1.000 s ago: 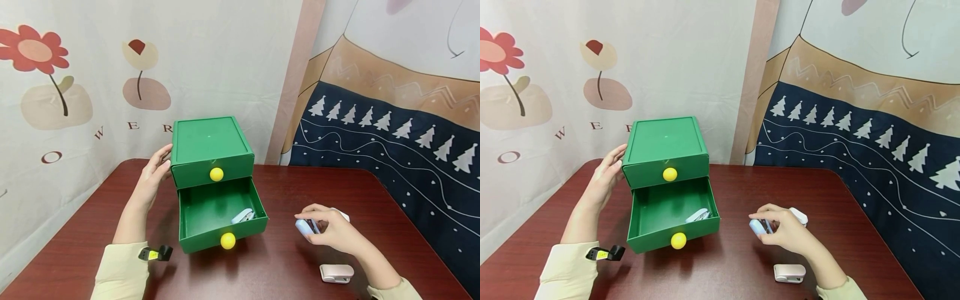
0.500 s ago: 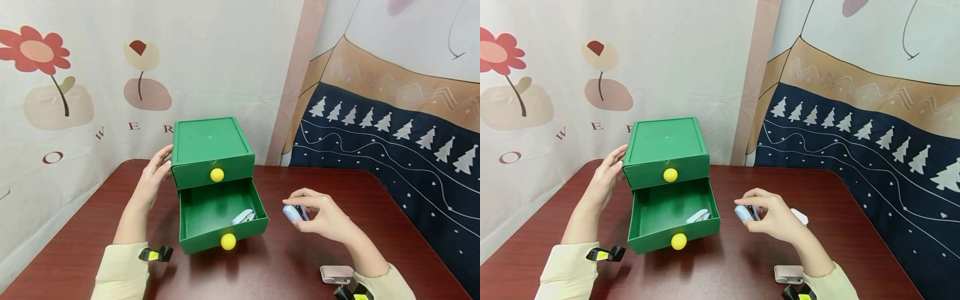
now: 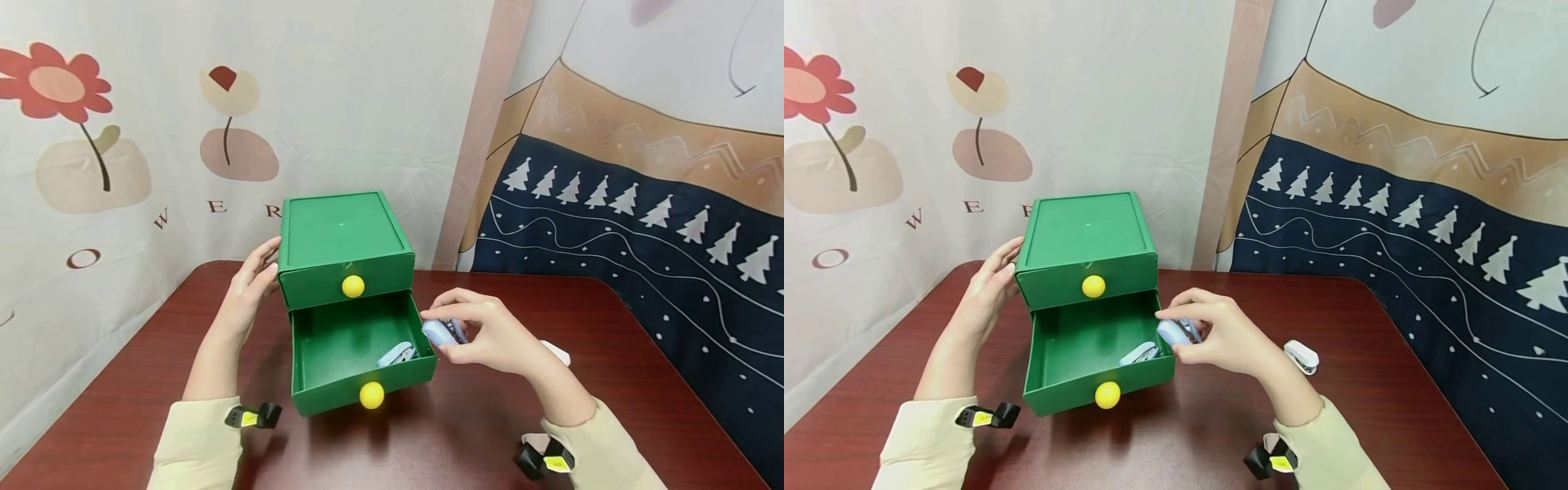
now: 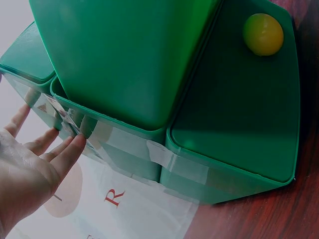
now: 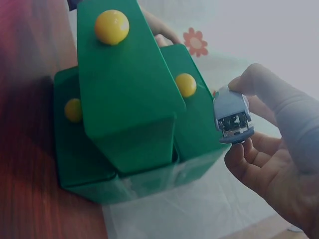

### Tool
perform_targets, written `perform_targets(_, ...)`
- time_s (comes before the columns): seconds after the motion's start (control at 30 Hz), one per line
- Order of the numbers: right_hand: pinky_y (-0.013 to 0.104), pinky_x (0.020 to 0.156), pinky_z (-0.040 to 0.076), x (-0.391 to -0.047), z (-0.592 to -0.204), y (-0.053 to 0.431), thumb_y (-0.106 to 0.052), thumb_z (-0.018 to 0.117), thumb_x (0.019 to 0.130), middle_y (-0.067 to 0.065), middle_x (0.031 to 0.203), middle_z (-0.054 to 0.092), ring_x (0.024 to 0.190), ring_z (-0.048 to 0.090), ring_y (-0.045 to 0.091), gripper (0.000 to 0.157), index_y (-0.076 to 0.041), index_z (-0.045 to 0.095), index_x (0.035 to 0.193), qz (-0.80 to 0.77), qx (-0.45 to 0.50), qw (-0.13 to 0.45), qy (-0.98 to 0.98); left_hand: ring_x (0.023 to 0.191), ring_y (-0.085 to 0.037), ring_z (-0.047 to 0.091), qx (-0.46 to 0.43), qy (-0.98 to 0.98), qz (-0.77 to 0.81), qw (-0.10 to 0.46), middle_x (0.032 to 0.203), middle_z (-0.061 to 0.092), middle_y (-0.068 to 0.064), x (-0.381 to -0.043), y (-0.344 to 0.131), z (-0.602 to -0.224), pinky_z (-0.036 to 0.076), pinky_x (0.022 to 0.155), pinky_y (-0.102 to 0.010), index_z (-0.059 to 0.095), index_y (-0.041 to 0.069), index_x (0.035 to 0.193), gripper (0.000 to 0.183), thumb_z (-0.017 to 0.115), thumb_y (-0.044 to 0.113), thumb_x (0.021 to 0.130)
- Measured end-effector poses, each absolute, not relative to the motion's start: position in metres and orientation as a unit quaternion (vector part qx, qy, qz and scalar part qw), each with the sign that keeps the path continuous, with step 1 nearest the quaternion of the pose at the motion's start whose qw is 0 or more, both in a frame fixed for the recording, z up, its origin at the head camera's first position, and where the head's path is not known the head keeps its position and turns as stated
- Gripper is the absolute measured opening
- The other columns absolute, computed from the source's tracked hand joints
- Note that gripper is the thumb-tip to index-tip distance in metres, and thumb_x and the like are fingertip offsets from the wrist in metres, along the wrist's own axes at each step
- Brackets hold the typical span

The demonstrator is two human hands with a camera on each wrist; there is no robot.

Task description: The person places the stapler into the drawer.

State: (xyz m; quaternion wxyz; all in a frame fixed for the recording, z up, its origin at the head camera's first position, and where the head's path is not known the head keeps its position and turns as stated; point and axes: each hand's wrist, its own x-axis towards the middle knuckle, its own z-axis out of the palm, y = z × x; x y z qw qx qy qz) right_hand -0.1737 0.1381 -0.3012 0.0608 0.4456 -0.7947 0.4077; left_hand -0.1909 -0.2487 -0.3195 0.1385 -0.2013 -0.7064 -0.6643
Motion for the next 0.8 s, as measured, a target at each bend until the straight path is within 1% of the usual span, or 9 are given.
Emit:
perform_targets(0.2,0.03,0.056,0.048,-0.181,-0.3,0.114,-0.005,0.074,0.076,-0.005,0.112,0.058,0.081,0.054,0.014,0.041,-0.017,0.072,0.115,0.409,0.48,0.047,-0.774,0.133,-0.018,0.032,-0.198,-0.707,-0.665,0.139,0.148,0.033,-0.009,-0.19,-0.249,-0.32,0.038,0.094,-0.024,0.03,0.009,0.15,0.049,0.041,0.021,0.104)
perform_targets(0.37,0.028,0.057,0.048,-0.188,-0.299,0.093,-0.005,0.074,0.076,-0.002,0.111,0.059,0.077,0.054,0.013,0.039,-0.013,0.071,0.115,0.406,0.509,0.036,-0.758,0.134,-0.018,0.031,-0.197,-0.708,-0.664,0.139,0.148,0.033,-0.009,-0.19,-0.249,-0.319,0.038,0.094,-0.024,0.03,0.01,0.15,0.049,0.041,0.021,0.104)
perform_targets(0.5,0.026,0.058,0.046,-0.193,-0.299,0.079,-0.005,0.073,0.077,-0.001,0.112,0.058,0.076,0.053,0.012,0.039,-0.013,0.071,0.116,0.388,0.517,0.017,-0.763,0.134,-0.019,0.031,-0.198,-0.707,-0.665,0.138,0.148,0.033,-0.009,-0.19,-0.249,-0.32,0.038,0.094,-0.023,0.031,0.01,0.15,0.049,0.041,0.021,0.104)
perform_targets(0.57,0.025,0.06,0.046,-0.195,-0.299,0.074,-0.006,0.073,0.079,-0.001,0.114,0.058,0.078,0.053,0.012,0.039,-0.013,0.07,0.117,0.377,0.518,0.005,-0.768,0.134,-0.019,0.031,-0.198,-0.706,-0.666,0.138,0.148,0.033,-0.009,-0.191,-0.249,-0.32,0.038,0.093,-0.023,0.031,0.01,0.15,0.049,0.041,0.021,0.104)
perform_targets(0.8,0.027,0.063,0.047,-0.202,-0.304,0.061,-0.01,0.073,0.081,-0.001,0.116,0.056,0.08,0.053,0.012,0.039,-0.01,0.069,0.12,0.346,0.511,-0.03,-0.786,0.134,-0.019,0.031,-0.198,-0.705,-0.667,0.137,0.148,0.033,-0.009,-0.192,-0.249,-0.32,0.038,0.094,-0.023,0.031,0.01,0.15,0.049,0.041,0.021,0.104)
